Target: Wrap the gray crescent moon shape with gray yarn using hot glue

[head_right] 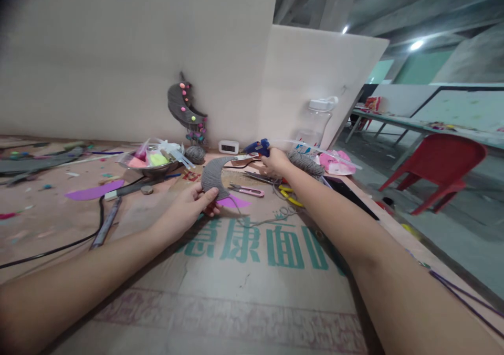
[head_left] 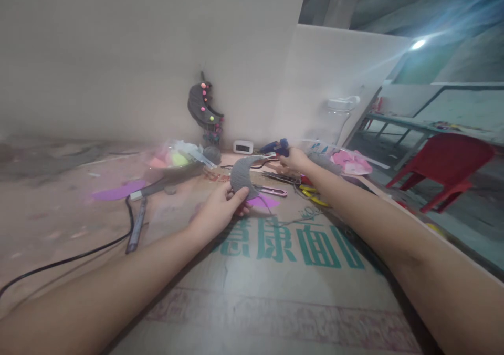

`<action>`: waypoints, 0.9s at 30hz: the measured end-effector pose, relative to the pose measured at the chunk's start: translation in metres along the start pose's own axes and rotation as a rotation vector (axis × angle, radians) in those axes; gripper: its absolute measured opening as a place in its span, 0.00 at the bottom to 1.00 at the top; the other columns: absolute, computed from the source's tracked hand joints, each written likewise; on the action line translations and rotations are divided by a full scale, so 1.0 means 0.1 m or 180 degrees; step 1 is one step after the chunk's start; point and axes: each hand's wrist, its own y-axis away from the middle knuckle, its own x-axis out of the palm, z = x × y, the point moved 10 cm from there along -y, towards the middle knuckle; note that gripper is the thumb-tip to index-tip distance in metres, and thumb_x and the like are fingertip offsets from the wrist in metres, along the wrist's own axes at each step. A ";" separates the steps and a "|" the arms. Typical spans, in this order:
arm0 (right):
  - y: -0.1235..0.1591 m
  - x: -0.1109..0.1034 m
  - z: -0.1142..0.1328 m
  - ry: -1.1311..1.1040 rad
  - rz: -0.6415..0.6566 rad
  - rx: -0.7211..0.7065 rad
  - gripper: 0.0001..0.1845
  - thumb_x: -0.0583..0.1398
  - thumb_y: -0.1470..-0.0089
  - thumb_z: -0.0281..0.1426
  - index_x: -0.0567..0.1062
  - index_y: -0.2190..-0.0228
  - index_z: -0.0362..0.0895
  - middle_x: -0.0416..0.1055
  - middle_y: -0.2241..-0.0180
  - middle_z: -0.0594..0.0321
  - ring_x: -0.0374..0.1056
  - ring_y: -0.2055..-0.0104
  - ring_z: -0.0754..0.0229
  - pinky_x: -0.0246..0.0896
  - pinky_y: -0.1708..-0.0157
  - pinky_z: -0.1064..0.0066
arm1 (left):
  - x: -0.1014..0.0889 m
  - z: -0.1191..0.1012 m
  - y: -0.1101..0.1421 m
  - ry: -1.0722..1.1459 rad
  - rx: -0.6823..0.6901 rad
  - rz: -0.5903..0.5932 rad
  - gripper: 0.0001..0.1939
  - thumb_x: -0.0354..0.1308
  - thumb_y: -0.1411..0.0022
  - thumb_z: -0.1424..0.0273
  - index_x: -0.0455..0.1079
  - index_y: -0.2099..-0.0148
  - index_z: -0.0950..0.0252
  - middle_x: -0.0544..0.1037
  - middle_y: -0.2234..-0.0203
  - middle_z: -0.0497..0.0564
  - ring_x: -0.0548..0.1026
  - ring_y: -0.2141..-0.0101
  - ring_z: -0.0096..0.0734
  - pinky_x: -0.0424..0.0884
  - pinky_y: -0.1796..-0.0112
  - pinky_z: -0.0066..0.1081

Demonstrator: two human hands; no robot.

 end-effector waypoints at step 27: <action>1.60 -0.29 0.20 -0.1082 -0.0158 -0.0670 0.23 0.53 0.42 0.50 0.78 0.71 0.48 0.79 0.69 0.59 0.75 0.61 0.50 0.69 0.57 0.59 | 0.01 -0.07 0.01 0.0131 0.0159 -0.0059 0.14 0.59 0.40 0.59 0.64 0.63 0.65 0.73 0.80 0.45 0.71 0.79 0.25 0.66 0.76 0.24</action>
